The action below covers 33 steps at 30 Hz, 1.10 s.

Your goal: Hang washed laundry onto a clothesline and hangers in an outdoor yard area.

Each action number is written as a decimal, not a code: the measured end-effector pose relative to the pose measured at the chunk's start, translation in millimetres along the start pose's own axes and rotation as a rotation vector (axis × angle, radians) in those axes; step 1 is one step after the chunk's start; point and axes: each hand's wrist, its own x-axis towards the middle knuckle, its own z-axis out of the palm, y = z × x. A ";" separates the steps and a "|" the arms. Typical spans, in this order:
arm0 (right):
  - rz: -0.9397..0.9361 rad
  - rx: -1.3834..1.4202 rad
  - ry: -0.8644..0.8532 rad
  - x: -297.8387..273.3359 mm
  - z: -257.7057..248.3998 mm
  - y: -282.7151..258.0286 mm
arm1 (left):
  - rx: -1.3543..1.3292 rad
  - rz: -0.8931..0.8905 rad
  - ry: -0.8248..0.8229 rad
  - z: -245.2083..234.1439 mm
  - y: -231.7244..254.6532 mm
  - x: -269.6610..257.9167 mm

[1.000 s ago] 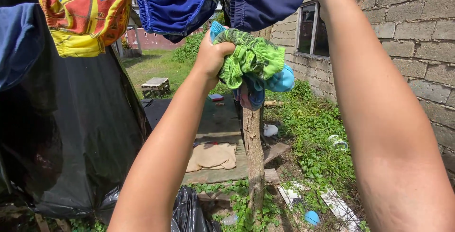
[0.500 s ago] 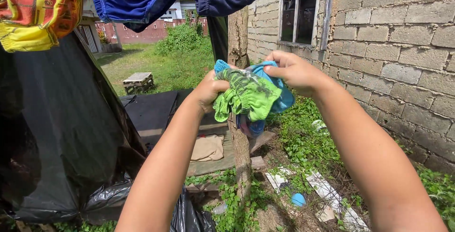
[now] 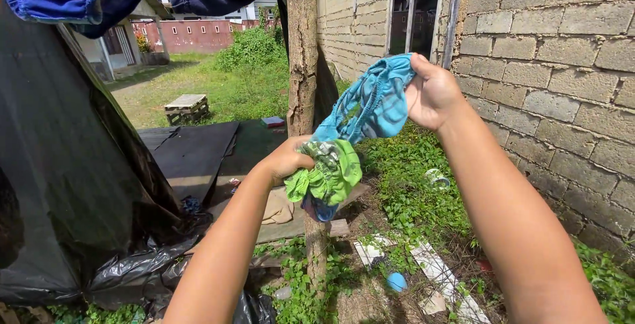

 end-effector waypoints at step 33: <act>0.303 -0.832 -0.768 -32.5 -65.5 81.7 | 0.566 -0.070 -0.187 84.3 55.8 -19.6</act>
